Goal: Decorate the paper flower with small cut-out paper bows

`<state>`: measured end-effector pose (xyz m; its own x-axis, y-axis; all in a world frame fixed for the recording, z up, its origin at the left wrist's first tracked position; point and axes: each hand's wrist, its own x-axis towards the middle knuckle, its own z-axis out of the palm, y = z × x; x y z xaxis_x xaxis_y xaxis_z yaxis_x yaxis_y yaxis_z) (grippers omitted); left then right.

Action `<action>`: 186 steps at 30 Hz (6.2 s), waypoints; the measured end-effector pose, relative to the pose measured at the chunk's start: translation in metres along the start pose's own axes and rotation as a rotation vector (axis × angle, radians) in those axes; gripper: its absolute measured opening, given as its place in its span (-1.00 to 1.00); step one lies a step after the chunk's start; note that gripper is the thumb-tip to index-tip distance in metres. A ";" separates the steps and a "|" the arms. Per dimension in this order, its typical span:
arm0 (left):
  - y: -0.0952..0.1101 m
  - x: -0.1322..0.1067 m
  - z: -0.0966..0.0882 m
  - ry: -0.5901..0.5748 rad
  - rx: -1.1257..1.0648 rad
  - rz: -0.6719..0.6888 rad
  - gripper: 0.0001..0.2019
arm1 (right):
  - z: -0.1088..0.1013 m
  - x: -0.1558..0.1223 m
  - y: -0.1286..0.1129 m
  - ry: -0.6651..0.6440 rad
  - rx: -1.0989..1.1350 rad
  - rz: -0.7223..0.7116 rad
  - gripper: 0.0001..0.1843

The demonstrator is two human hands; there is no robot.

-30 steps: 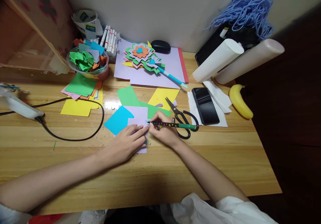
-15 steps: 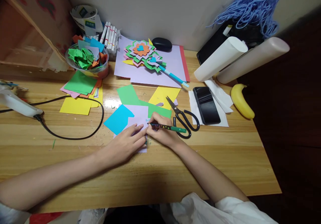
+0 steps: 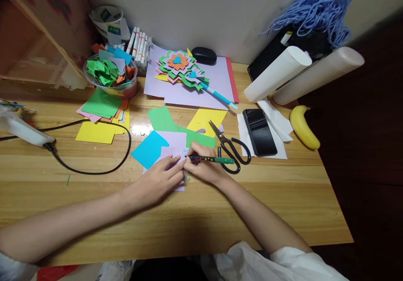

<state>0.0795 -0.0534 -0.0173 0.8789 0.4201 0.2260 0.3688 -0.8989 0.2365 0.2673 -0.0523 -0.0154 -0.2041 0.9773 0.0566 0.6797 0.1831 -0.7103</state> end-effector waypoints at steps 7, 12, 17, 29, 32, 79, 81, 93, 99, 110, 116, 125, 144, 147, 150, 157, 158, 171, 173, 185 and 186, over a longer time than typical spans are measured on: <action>0.001 0.001 -0.003 -0.011 -0.022 -0.001 -0.81 | 0.001 -0.001 0.001 -0.009 -0.001 -0.007 -0.84; 0.002 0.002 -0.005 -0.039 -0.018 -0.014 -0.79 | 0.000 0.000 -0.001 0.019 -0.010 0.000 -0.81; 0.001 0.002 -0.004 -0.036 -0.046 -0.022 -0.81 | 0.000 0.001 0.000 0.034 0.034 0.023 -0.84; 0.001 0.002 -0.004 -0.034 -0.027 -0.015 -0.80 | 0.000 0.001 0.000 0.041 0.026 0.016 -0.82; 0.001 0.002 -0.003 -0.027 -0.040 -0.018 -0.80 | 0.000 0.001 0.000 0.027 0.045 0.035 -0.84; -0.004 0.002 0.001 -0.075 -0.049 -0.026 -0.75 | 0.000 0.002 0.004 0.149 0.174 0.120 -0.65; -0.004 0.003 0.001 -0.080 -0.044 -0.024 -0.75 | 0.000 0.002 0.004 0.119 0.166 0.104 -0.65; -0.003 0.002 0.000 -0.086 -0.037 -0.035 -0.77 | 0.001 0.002 0.004 0.144 0.087 0.093 -0.64; -0.003 0.001 0.000 -0.091 -0.039 -0.036 -0.78 | 0.001 0.003 0.005 0.131 0.110 0.076 -0.64; -0.003 0.002 0.001 -0.070 -0.067 -0.040 -0.79 | 0.001 0.002 0.006 0.112 0.125 0.083 -0.64; -0.003 0.001 0.001 -0.073 -0.055 -0.020 -0.84 | 0.000 0.003 0.003 0.104 0.176 0.116 -0.66; -0.002 0.000 0.002 -0.062 -0.032 -0.023 -0.86 | 0.000 0.002 0.004 0.139 0.132 0.102 -0.65; -0.003 0.001 0.003 -0.036 -0.053 -0.037 -0.77 | 0.002 0.003 0.004 0.154 0.117 0.116 -0.64; -0.003 0.001 0.003 -0.035 -0.060 -0.036 -0.76 | 0.002 0.003 0.004 0.137 0.123 0.100 -0.65; -0.003 0.000 0.003 -0.029 -0.072 -0.040 -0.77 | 0.001 0.003 0.004 0.124 0.134 0.104 -0.65; -0.002 0.000 0.002 -0.047 -0.077 -0.041 -0.79 | 0.002 0.003 0.003 0.127 0.141 0.109 -0.64; -0.002 0.000 0.001 -0.044 -0.081 -0.041 -0.80 | 0.001 0.003 0.003 0.137 0.141 0.115 -0.64; 0.000 -0.001 0.003 -0.015 -0.071 -0.044 -0.82 | 0.002 0.001 0.007 0.319 0.164 0.126 -0.67; 0.001 -0.001 0.001 0.000 -0.066 -0.053 -0.83 | 0.003 0.002 0.009 0.474 0.227 0.134 -0.77; 0.018 0.000 0.016 0.111 0.171 -0.076 -0.84 | -0.006 -0.003 0.006 0.454 0.315 0.021 -0.86; 0.018 -0.001 0.016 0.119 0.194 -0.071 -0.84 | -0.006 -0.004 0.007 0.442 0.332 0.021 -0.87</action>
<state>0.0903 -0.0722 -0.0283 0.8107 0.4847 0.3282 0.4899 -0.8687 0.0729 0.2774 -0.0539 -0.0162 0.1710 0.9450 0.2789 0.4071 0.1900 -0.8934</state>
